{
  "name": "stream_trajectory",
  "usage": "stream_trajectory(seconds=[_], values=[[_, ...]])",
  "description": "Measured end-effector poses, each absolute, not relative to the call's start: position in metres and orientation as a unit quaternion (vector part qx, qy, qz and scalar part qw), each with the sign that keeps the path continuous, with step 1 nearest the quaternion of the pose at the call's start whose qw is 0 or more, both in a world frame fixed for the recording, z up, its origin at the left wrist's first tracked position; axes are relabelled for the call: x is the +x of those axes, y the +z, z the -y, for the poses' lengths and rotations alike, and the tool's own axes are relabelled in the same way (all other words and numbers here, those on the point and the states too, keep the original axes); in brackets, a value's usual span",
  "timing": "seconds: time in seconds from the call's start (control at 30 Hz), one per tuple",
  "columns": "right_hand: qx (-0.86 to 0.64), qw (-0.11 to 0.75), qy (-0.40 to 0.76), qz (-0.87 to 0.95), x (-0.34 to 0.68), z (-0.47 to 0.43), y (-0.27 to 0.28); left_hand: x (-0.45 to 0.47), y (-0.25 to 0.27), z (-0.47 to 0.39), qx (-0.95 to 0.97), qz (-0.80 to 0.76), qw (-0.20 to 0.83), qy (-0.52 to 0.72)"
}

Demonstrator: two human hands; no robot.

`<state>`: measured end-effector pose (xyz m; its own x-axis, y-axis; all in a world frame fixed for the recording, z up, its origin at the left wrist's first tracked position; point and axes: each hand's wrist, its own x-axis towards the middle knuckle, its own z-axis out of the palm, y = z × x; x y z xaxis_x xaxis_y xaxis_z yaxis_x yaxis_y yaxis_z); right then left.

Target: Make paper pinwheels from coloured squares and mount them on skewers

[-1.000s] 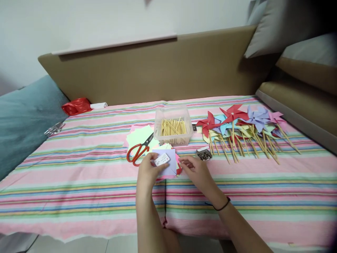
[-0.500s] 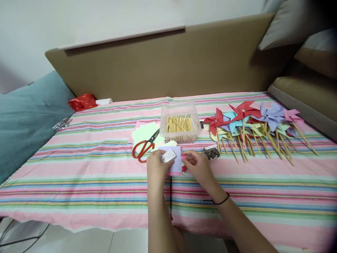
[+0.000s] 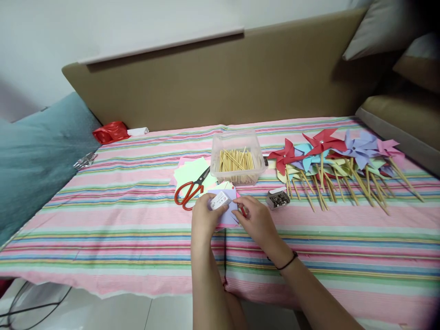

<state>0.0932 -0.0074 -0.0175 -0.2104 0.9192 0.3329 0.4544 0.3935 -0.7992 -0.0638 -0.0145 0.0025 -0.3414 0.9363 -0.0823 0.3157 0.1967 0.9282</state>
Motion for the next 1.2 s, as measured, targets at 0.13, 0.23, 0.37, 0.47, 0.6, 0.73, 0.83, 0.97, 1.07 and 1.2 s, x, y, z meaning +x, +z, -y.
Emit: stream_trajectory(seconds=[0.13, 0.23, 0.37, 0.47, 0.6, 0.73, 0.83, 0.97, 1.07, 1.2], values=[[-0.500, 0.436, 0.349, 0.662, 0.091, 0.006, -0.021, -0.066, 0.007, 0.016, 0.448, -0.691, 0.372, 0.429], [-0.510, 0.442, 0.375, 0.635, 0.096, 0.005, -0.021, -0.066, 0.007, 0.016, 0.443, -0.691, 0.377, 0.429], [-0.503, 0.479, 0.450, 0.562, 0.123, 0.005, -0.013, -0.065, 0.006, 0.015, 0.439, -0.716, 0.354, 0.413], [-0.507, 0.527, 0.474, 0.490, 0.153, 0.006, -0.005, -0.062, 0.010, 0.013, 0.473, -0.758, 0.309, 0.326], [-0.508, 0.592, 0.483, 0.397, 0.178, 0.008, 0.002, -0.058, 0.014, 0.010, 0.488, -0.790, 0.267, 0.257], [-0.490, 0.620, 0.491, 0.367, 0.182, 0.008, 0.005, -0.054, 0.016, 0.007, 0.500, -0.806, 0.230, 0.219], [-0.481, 0.619, 0.498, 0.370, 0.181, 0.008, 0.004, -0.052, 0.017, 0.006, 0.512, -0.810, 0.209, 0.197], [-0.462, 0.629, 0.494, 0.384, 0.181, 0.008, 0.004, -0.047, 0.018, 0.005, 0.515, -0.819, 0.181, 0.178], [-0.444, 0.650, 0.486, 0.381, 0.181, 0.010, 0.008, -0.041, 0.016, 0.007, 0.514, -0.824, 0.162, 0.175], [-0.405, 0.673, 0.502, 0.363, 0.178, 0.013, 0.018, -0.036, 0.021, 0.013, 0.512, -0.806, 0.121, 0.271]])
